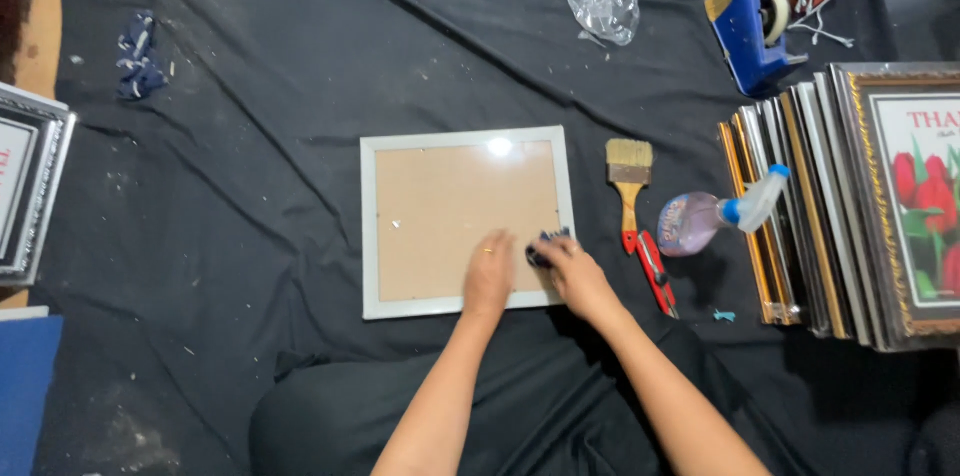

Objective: The person sits on the floor and wipes the front and back of a silver picture frame with a blue cloth. They flip the frame over to clean the back side and continue wiping until the clip ends.

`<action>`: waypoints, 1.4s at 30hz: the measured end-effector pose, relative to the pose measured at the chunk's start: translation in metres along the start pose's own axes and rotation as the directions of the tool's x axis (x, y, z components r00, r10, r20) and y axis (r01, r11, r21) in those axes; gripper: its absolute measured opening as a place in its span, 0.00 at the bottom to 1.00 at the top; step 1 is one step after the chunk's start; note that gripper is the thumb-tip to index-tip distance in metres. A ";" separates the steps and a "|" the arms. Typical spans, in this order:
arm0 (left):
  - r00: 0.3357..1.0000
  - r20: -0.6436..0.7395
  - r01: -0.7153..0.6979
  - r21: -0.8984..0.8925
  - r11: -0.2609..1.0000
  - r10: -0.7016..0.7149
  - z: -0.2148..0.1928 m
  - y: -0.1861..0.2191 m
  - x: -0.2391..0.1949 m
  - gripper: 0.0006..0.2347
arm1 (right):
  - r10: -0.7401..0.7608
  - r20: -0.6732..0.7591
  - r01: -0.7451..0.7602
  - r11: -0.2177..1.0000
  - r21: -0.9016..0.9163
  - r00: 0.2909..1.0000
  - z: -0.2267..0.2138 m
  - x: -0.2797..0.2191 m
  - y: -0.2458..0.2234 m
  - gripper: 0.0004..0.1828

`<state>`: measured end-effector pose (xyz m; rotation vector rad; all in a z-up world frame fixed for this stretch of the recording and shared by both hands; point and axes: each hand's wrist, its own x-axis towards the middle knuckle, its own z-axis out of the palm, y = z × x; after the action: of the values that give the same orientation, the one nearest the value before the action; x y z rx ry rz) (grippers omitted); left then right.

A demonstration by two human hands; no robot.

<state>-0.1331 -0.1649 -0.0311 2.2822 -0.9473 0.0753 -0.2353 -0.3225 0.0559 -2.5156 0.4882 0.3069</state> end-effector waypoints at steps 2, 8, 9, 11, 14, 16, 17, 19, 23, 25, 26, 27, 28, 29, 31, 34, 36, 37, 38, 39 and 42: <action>0.989 -0.022 -0.144 -0.031 0.989 0.143 -0.010 0.046 -0.003 0.13 | 0.093 -0.120 -0.074 0.985 0.157 0.988 -0.033 -0.009 -0.015 0.30; 0.940 0.060 -0.340 0.142 0.930 0.335 0.013 0.061 -0.004 0.11 | 0.385 -0.147 -0.322 0.887 0.330 0.911 0.002 -0.001 0.051 0.19; 0.914 0.074 -0.406 0.172 0.897 0.400 0.016 0.054 0.003 0.03 | 0.398 -0.114 -0.342 0.877 0.337 0.910 0.022 0.007 0.075 0.16; 0.921 0.106 -0.388 0.155 0.909 0.375 0.007 0.035 0.022 0.02 | 0.448 -0.138 -0.370 0.846 0.383 0.883 0.014 0.012 0.084 0.15; 0.971 0.129 -0.219 0.145 0.965 0.201 -0.016 0.005 0.038 0.06 | 0.539 -0.185 -0.393 0.772 0.500 0.822 0.003 0.014 0.078 0.14; 0.992 0.119 -0.052 0.155 0.987 0.034 -0.033 0.000 0.038 0.12 | 0.574 -0.201 -0.387 0.731 0.562 0.794 -0.008 0.013 0.062 0.13; 0.997 0.053 0.038 0.255 0.966 -0.054 -0.041 0.004 0.034 0.15 | 0.578 -0.196 -0.376 0.716 0.587 0.792 -0.015 0.012 0.051 0.13; 0.989 -0.012 0.143 0.349 0.926 -0.148 -0.032 0.023 0.021 0.17 | 0.582 -0.176 -0.377 0.699 0.608 0.794 -0.016 0.009 0.042 0.14; 0.997 0.035 -0.073 0.172 0.982 0.068 0.015 0.081 0.005 0.13 | 0.573 -0.186 -0.367 0.707 0.605 0.798 0.000 0.021 0.053 0.14; 0.976 0.019 -0.216 0.166 0.962 0.216 0.026 0.090 0.006 0.14 | 0.558 -0.205 -0.364 0.735 0.571 0.804 0.004 0.026 0.062 0.15; 0.965 0.052 -0.262 0.146 0.954 0.257 0.029 0.084 0.006 0.11 | 0.575 -0.196 -0.383 0.724 0.574 0.794 0.006 0.025 0.067 0.15; 0.951 0.083 -0.307 0.123 0.944 0.298 0.033 0.078 0.005 0.08 | 0.592 -0.186 -0.401 0.712 0.577 0.784 0.009 0.023 0.072 0.15; 0.952 0.085 -0.304 0.125 0.945 0.295 0.011 0.069 0.007 0.08 | 0.591 -0.182 -0.402 0.711 0.577 0.786 0.012 0.023 0.072 0.15; 0.935 0.168 -0.327 0.064 0.943 0.313 -0.012 0.060 0.008 0.07 | 0.600 -0.181 -0.393 0.693 0.604 0.779 0.015 0.023 0.072 0.15; 0.915 0.247 -0.332 0.011 0.943 0.319 -0.055 0.029 0.006 0.07 | 0.598 -0.172 -0.380 0.679 0.627 0.783 0.020 0.025 0.071 0.14; 0.927 0.247 -0.325 0.153 0.933 0.282 -0.123 -0.033 -0.007 0.06 | 0.575 -0.164 -0.368 0.691 0.623 0.802 0.019 0.025 0.062 0.14; 0.966 0.211 -0.217 0.356 0.909 0.148 -0.171 -0.067 -0.016 0.04 | 0.578 -0.134 -0.384 0.681 0.624 0.805 0.008 0.019 0.050 0.14; 0.968 0.207 -0.210 0.358 0.910 0.142 -0.171 -0.072 -0.022 0.04 | 0.573 -0.133 -0.383 0.684 0.620 0.808 0.004 0.019 0.047 0.14; 0.977 0.211 -0.121 0.384 0.916 0.041 -0.174 -0.078 -0.029 0.06 | 0.561 -0.135 -0.380 0.698 0.607 0.817 0.002 0.017 0.044 0.14; 0.975 0.212 -0.032 0.409 0.912 -0.061 -0.176 -0.083 -0.037 0.09 | 0.549 -0.136 -0.377 0.712 0.593 0.824 0.000 0.016 0.041 0.15; 0.972 0.190 -0.186 0.279 0.942 0.135 -0.116 -0.047 -0.024 0.05 | 0.512 -0.159 -0.370 0.770 0.519 0.844 0.008 0.021 0.047 0.15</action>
<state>-0.0986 -0.0568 0.0268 2.5088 -1.2862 0.1010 -0.2360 -0.3607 0.0205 -1.9394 1.1466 -0.0255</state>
